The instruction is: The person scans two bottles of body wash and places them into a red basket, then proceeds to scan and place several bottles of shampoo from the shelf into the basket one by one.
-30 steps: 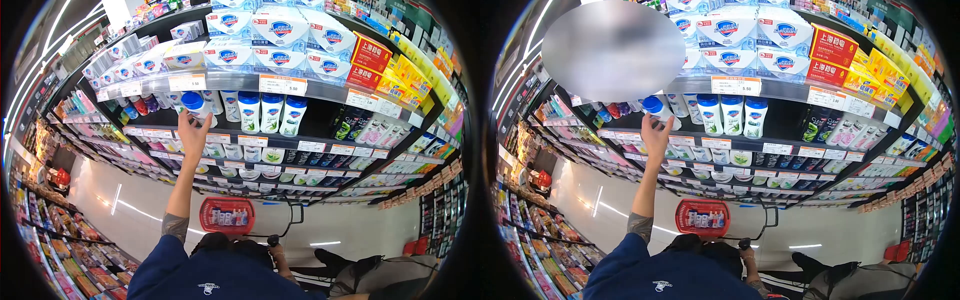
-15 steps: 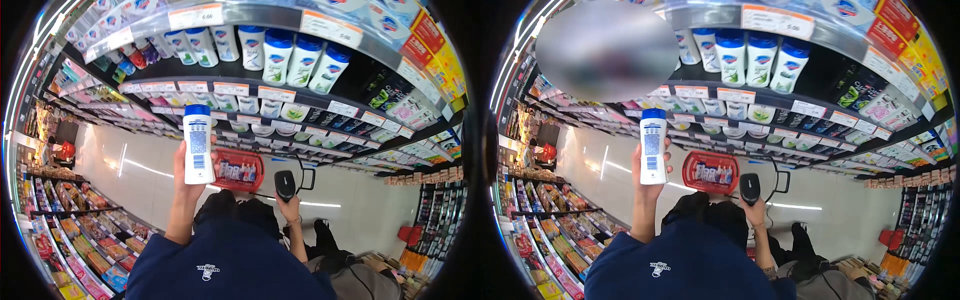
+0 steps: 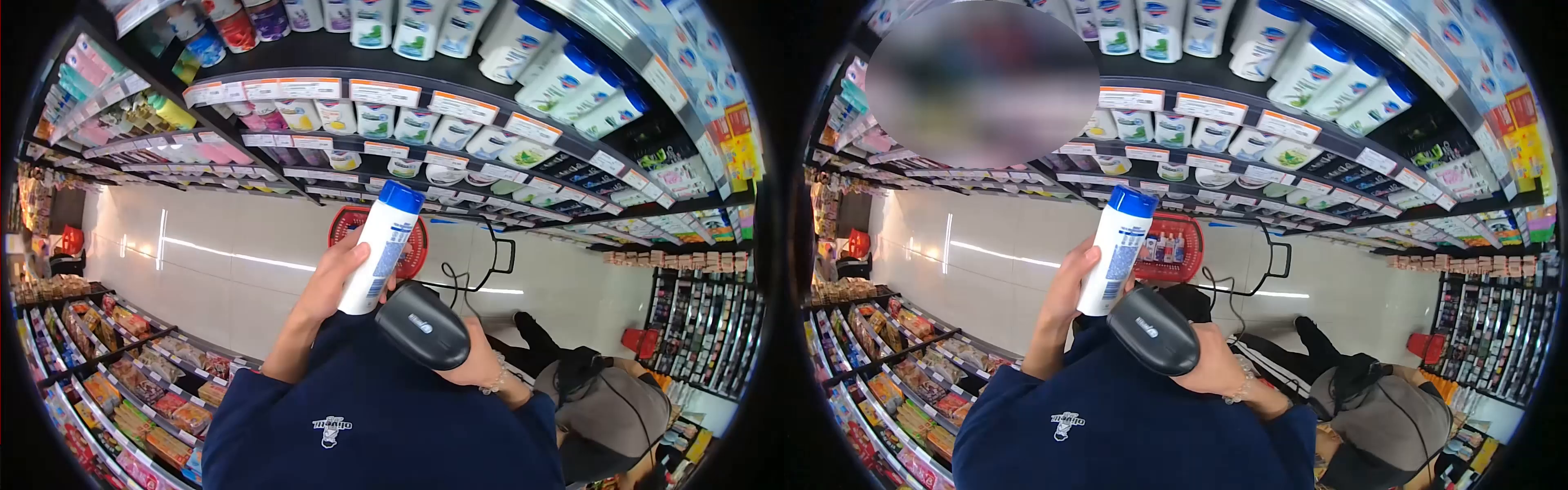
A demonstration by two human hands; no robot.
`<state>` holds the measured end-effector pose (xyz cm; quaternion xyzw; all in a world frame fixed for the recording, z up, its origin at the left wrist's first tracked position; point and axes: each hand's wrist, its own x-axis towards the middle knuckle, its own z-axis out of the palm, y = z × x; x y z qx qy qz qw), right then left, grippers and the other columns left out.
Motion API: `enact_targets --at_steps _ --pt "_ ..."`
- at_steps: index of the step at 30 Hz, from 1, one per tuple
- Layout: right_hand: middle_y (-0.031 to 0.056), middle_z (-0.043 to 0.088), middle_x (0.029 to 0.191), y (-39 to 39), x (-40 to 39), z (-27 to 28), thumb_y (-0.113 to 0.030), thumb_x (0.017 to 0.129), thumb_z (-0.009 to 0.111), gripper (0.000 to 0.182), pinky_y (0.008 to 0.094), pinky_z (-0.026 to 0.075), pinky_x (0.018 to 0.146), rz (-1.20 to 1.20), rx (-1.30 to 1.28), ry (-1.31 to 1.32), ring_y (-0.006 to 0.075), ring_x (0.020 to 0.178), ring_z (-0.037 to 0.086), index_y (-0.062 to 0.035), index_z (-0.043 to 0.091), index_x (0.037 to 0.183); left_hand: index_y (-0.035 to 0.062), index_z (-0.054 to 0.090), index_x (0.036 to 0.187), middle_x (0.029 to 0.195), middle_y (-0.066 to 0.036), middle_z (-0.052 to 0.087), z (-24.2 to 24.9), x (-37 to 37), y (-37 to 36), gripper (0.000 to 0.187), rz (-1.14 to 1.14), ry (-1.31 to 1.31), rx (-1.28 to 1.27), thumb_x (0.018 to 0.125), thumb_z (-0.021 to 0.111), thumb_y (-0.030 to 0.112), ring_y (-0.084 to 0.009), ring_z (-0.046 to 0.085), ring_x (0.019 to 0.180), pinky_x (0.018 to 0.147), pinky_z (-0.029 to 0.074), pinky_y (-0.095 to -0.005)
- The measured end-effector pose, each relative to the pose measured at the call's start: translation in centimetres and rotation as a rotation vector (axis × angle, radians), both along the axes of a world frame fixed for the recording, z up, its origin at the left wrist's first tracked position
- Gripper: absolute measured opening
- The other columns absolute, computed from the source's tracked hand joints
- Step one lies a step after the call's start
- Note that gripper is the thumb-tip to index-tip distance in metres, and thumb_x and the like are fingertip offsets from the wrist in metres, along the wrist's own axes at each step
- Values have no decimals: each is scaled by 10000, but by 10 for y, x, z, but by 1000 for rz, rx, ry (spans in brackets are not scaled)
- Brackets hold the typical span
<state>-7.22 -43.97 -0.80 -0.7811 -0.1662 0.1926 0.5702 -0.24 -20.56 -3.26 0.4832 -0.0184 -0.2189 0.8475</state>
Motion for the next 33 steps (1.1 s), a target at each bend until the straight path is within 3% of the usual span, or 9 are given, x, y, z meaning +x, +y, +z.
enact_targets --at_steps 4,8,10,13,17,24,27,29,33 --pt "79 682 1024 59 10 -12 -26 752 780 407 270 516 794 -341 134 115 142 928 652 2 602 1117 10 486 1178 838 -107 575 -21 6 25 583 -1 210 -397 1016 208 496 -207 568 642 530 465 -307" --pt "69 646 1041 96 14 -16 46 767 750 436 230 498 691 -546 444 245 98 838 599 1 578 1165 49 442 1277 986 -101 560 -26 0 29 527 191 279 -396 1021 273 478 -212 550 710 569 480 -332" --pt "29 618 946 113 15 -16 46 747 771 428 210 464 619 -584 537 228 68 730 540 -3 580 1127 58 367 1332 1084 -108 567 -23 -6 38 487 227 248 -225 1014 373 426 -258 598 928 764 544 -426" --pt "97 550 1152 116 -1 -40 -2 776 757 534 239 459 719 -538 331 266 105 865 535 -6 494 1241 66 285 1364 1177 -121 551 -17 -7 46 478 235 166 -70 1014 421 362 -271 611 1041 871 536 -433" --pt "85 543 1165 128 11 -33 19 769 754 517 251 460 768 -596 368 344 110 924 530 -1 511 1224 72 281 1399 1288 -160 503 -9 -8 47 482 272 213 -222 1024 375 359 -330 539 1182 940 497 -508" --pt "91 647 929 123 0 -61 -26 780 759 402 310 511 700 -645 293 365 169 784 626 1 583 1141 62 294 1423 1324 -169 491 -32 -11 38 489 316 197 -115 1028 387 334 -324 528 1198 981 465 -428" --pt "86 657 1024 117 -6 -84 -64 788 753 397 308 515 783 -546 -84 -114 182 894 654 15 556 1123 39 306 1417 1312 -169 501 -34 -9 39 543 310 146 103 993 494 320 -328 544 1190 955 483 -461" --pt "195 614 1014 105 -2 -103 -35 742 698 485 407 512 800 -519 -16 -128 384 920 631 21 496 1179 48 331 1394 1295 -179 507 -56 -9 45 549 303 180 236 947 591 233 -367 547 1187 932 510 -459" --pt "220 572 1035 90 2 -188 12 695 654 549 430 505 769 -353 -182 209 393 975 597 57 433 1196 30 373 1307 1247 -161 539 -145 -11 38 493 273 385 475 912 642 151 -275 624 1062 799 553 -336"
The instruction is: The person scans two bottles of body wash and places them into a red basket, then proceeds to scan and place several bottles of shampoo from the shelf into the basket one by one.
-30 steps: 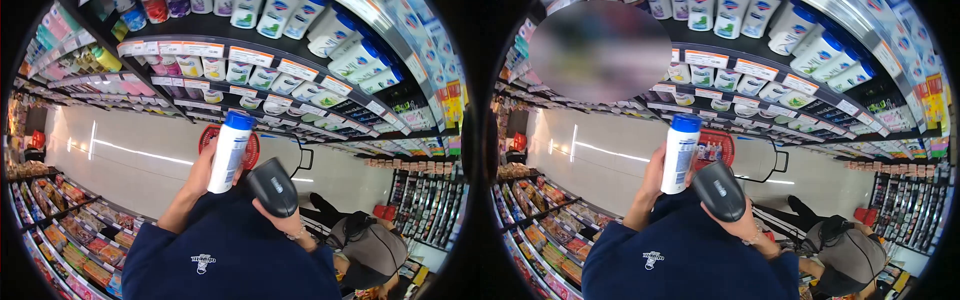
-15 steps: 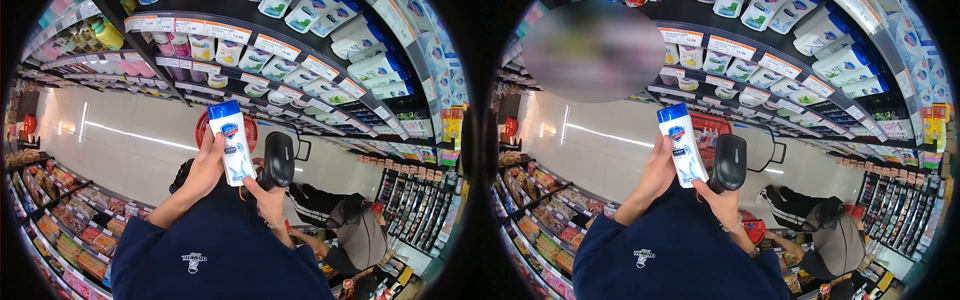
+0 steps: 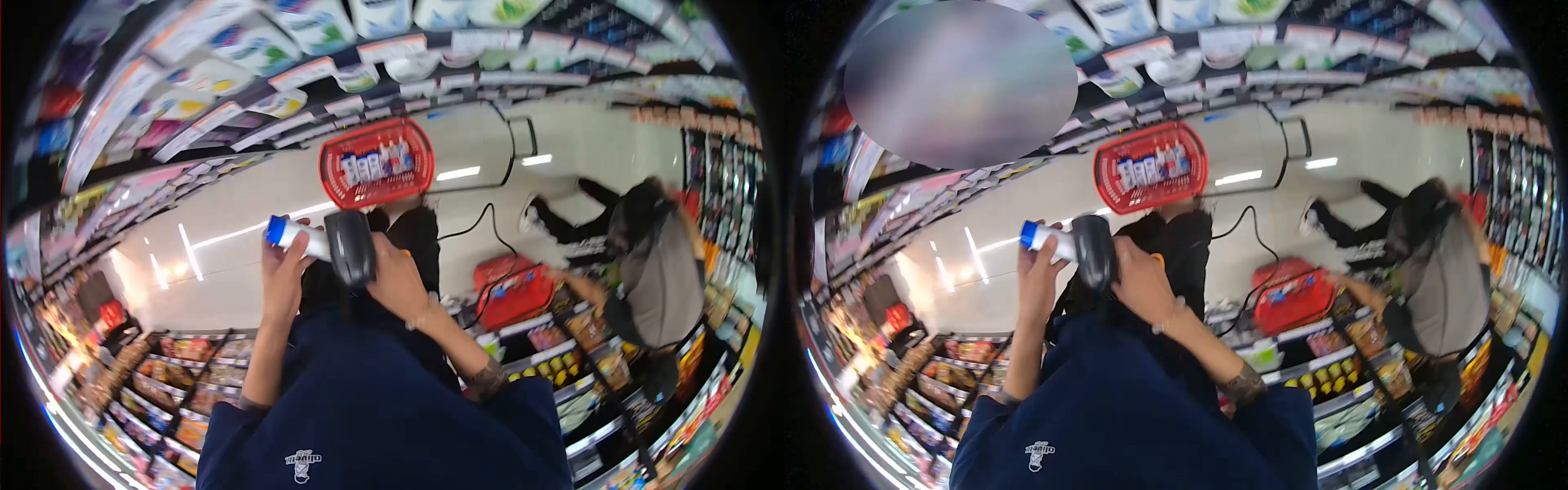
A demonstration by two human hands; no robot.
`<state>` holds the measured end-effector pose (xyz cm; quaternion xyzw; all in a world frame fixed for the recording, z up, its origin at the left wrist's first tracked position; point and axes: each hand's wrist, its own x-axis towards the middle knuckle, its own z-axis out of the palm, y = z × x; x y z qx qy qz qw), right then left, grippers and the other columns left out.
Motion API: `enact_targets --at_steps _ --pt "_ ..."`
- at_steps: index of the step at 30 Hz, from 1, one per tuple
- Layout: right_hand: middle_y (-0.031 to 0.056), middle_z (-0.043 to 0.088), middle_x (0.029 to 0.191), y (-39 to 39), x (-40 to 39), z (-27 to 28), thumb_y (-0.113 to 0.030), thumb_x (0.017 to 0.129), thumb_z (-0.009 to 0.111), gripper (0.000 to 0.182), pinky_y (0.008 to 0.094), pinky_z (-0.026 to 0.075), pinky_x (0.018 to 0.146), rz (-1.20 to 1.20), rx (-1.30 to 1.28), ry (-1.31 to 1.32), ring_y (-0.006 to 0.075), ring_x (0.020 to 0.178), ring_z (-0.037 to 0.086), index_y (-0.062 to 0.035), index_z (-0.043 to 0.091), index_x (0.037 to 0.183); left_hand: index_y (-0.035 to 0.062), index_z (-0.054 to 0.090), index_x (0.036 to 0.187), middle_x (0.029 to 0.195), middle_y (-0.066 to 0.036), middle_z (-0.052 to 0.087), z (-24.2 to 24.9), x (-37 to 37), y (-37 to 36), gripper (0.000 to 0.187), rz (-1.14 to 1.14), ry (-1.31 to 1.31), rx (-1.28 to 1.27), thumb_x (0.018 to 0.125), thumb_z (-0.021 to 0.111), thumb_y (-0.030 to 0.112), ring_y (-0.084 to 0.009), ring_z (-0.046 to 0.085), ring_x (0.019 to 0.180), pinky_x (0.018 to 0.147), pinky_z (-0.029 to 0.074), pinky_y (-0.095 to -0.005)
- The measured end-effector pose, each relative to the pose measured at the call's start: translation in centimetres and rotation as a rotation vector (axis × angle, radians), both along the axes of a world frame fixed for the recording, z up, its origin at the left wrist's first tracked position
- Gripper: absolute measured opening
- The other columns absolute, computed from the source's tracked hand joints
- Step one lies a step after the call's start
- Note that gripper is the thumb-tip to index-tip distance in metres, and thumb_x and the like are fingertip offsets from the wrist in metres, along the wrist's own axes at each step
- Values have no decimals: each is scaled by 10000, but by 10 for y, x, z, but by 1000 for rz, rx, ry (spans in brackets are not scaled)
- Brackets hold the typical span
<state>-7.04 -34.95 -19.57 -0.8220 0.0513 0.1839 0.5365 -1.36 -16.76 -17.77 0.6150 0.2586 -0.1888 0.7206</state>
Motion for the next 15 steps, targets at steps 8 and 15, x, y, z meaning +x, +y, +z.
enact_targets --at_steps 8,15 --pt "249 599 1075 -18 -98 -347 -255 862 625 495 462 540 795 -368 -359 723 406 945 637 18 439 1230 -49 407 1175 972 -185 620 -332 -1 -26 625 -566 -23 746 775 767 268 -249 622 890 800 490 -371" --pt "167 559 1100 -54 -197 -482 -256 802 710 521 427 558 745 -306 -602 852 351 910 651 -17 456 1190 -66 311 1282 1074 -224 555 -637 38 -57 727 -657 -378 995 765 759 180 -311 585 960 860 465 -397"
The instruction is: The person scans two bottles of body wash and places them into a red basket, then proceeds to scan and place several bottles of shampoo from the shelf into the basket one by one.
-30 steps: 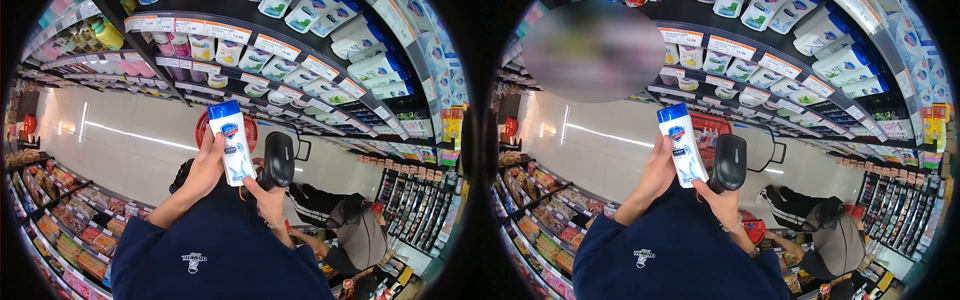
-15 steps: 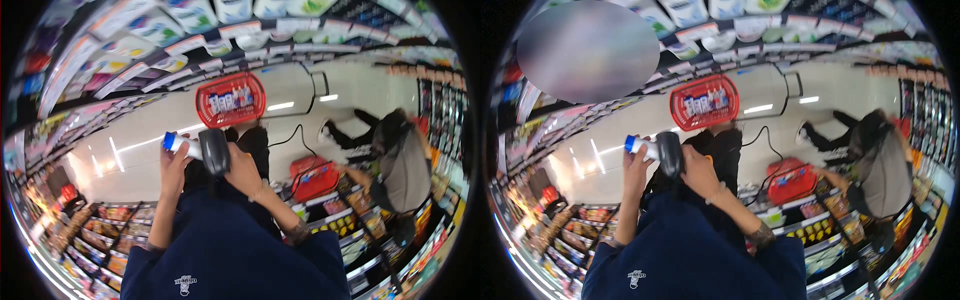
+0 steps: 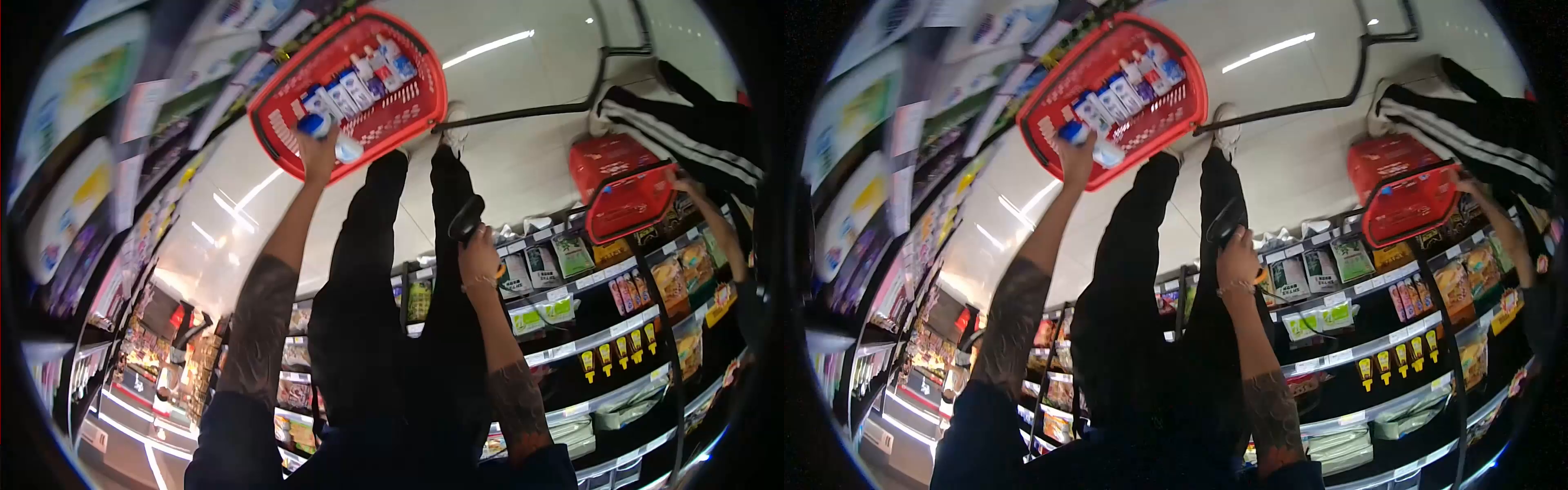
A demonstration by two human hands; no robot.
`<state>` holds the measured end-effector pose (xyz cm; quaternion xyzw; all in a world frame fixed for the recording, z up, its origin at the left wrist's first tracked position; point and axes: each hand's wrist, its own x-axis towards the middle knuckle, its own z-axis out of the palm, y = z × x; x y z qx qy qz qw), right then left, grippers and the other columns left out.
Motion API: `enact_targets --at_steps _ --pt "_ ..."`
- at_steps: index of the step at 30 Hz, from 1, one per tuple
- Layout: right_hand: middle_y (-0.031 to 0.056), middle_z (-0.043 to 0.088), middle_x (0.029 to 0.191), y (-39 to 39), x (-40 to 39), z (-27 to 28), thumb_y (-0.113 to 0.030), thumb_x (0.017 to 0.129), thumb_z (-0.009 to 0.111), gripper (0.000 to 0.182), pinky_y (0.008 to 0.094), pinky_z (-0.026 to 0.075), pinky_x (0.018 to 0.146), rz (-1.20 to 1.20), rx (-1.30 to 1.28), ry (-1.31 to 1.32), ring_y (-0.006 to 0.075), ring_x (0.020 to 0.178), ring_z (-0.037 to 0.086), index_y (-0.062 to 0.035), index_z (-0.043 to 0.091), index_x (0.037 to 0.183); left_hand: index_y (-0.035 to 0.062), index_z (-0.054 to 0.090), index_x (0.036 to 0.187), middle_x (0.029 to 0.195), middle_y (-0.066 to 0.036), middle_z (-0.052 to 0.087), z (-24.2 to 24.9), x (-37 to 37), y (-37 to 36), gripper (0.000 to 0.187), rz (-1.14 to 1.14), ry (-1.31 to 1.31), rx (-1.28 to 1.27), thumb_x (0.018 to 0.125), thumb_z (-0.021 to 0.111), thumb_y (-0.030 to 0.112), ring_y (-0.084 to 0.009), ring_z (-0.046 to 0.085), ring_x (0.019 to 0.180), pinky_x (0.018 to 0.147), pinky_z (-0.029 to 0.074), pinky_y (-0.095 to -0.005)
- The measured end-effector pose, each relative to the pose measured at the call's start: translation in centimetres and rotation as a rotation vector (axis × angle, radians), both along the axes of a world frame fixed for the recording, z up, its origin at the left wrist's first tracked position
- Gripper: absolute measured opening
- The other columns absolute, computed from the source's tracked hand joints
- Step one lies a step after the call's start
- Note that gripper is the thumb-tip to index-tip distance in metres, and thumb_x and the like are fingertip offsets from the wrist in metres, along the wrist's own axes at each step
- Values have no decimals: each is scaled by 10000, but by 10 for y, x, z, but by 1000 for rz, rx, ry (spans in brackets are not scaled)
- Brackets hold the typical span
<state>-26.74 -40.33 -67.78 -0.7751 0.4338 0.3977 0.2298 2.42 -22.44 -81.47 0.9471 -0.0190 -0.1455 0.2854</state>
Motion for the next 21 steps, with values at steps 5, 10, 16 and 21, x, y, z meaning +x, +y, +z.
enact_targets --at_steps 5,10,16,21 --pt "159 582 997 -33 -15 -25 -89 680 725 434 421 523 663 9 -116 -228 357 847 642 -26 540 1067 25 284 1332 1231 -280 455 -144 23 -7 721 -47 104 -49 783 731 163 -442 514 1098 951 418 -486" --pt "177 651 925 -46 -11 -34 -75 650 752 500 418 526 705 -182 -222 -302 386 847 650 15 552 1100 15 288 1321 1240 -330 418 -256 35 23 715 -35 65 67 790 728 203 -471 457 1136 947 415 -494" --pt "189 651 992 -56 -11 -36 -121 640 797 668 391 528 720 137 -224 -397 363 864 661 79 507 1207 122 278 1408 1388 -256 303 -302 28 44 841 118 221 300 751 776 286 -411 387 1250 1017 396 -469" --pt "171 644 969 -54 -3 -35 -134 618 811 674 399 519 707 99 -228 -349 365 825 650 69 517 1189 117 271 1427 1431 -168 304 -301 4 47 896 -152 69 587 704 791 214 -345 298 1347 1069 358 -439"
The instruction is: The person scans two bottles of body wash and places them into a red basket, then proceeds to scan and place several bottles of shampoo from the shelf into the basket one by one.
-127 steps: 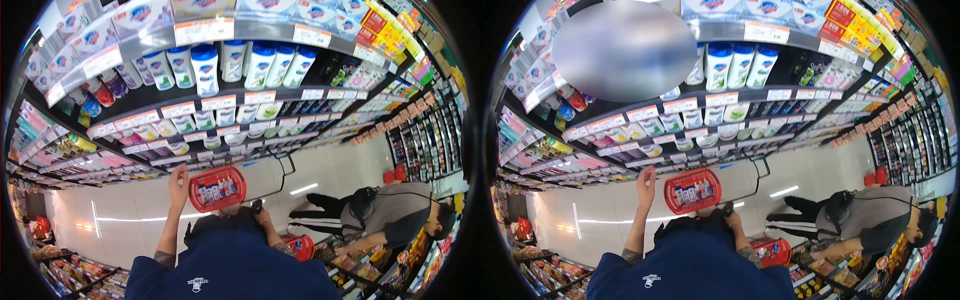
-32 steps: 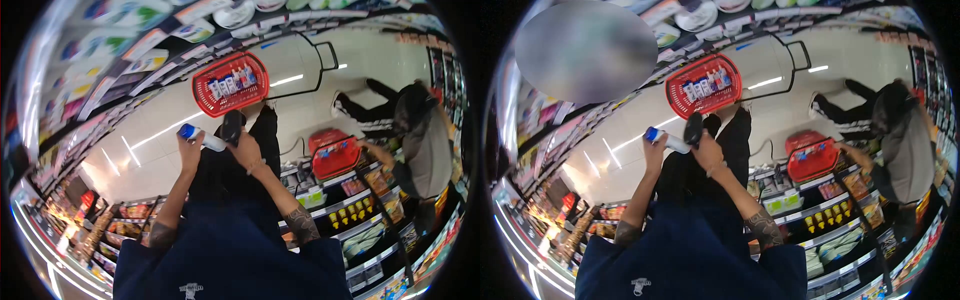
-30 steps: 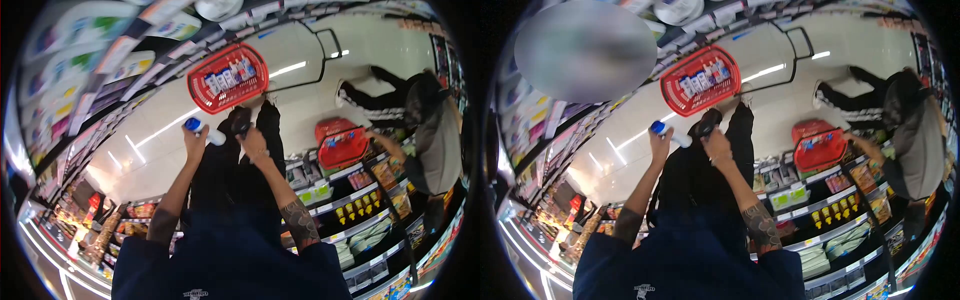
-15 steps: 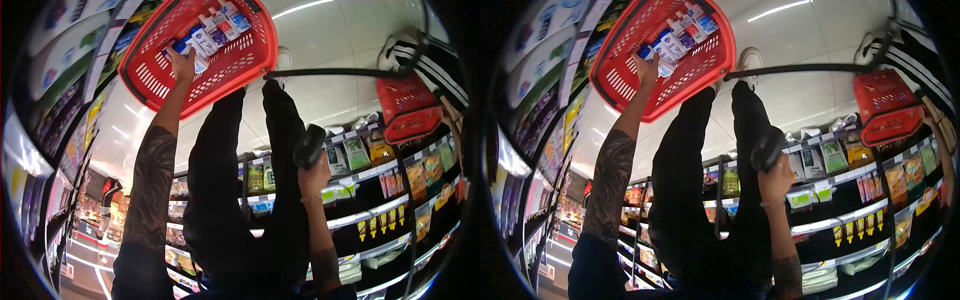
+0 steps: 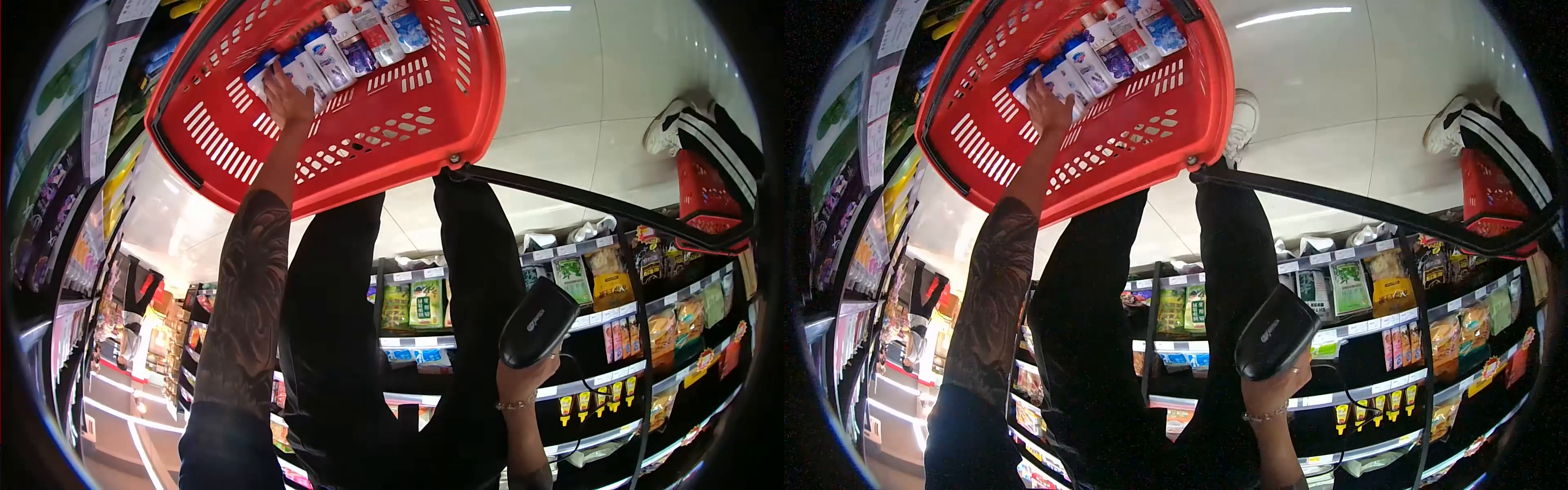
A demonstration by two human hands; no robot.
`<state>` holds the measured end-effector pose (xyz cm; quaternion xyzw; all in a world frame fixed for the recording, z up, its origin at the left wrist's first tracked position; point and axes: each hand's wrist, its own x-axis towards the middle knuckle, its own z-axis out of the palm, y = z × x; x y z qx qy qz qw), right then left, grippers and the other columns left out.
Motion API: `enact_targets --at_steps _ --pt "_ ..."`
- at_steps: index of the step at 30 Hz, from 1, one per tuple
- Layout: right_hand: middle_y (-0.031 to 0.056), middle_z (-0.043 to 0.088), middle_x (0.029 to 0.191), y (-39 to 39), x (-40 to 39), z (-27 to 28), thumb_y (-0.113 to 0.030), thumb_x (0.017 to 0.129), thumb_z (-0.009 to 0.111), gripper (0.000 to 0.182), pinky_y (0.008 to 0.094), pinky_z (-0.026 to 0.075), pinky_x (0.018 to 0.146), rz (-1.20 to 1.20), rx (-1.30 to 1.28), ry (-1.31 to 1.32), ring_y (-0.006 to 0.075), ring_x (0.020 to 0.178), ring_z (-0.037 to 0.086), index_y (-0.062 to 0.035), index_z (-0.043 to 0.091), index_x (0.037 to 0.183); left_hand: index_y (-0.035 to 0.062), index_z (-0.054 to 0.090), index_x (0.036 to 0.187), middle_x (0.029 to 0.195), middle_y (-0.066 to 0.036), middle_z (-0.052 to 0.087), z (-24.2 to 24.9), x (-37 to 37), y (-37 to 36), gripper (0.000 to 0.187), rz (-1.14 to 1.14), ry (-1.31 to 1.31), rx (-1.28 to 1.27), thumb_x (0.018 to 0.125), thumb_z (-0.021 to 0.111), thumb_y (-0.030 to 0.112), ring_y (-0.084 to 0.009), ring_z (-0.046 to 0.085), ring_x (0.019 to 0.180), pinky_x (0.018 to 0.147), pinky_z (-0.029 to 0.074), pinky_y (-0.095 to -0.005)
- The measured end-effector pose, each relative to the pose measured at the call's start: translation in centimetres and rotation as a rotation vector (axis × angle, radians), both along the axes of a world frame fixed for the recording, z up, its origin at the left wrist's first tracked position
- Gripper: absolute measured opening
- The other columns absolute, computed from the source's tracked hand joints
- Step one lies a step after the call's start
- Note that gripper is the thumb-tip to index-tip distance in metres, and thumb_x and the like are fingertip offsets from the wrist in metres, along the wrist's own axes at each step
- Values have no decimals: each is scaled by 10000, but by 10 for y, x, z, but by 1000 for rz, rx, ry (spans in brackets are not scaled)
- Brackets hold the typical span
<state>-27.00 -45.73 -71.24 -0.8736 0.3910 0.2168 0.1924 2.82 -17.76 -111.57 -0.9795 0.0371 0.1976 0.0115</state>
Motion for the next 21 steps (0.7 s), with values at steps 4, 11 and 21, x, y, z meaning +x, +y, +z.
enact_targets --at_steps 4,11,21 --pt "147 619 884 5 19 -2 -144 605 810 573 423 493 659 -56 26 43 354 767 625 28 550 1086 66 296 1405 1424 -191 312 37 -10 -16 803 96 115 61 749 741 189 -372 329 1323 1055 374 -452" --pt "121 563 922 24 23 9 -65 672 661 453 403 489 699 72 110 50 304 798 597 -25 544 1108 -34 373 1313 1255 -303 427 212 -66 -87 563 -103 126 -341 835 605 155 -471 443 1133 940 407 -532" --pt "118 628 1095 43 3 155 -160 866 534 344 400 460 875 556 221 288 266 1105 566 -81 555 1200 15 448 1252 1150 -191 528 582 -131 -180 383 315 237 -869 909 591 106 -282 598 901 775 511 -355"
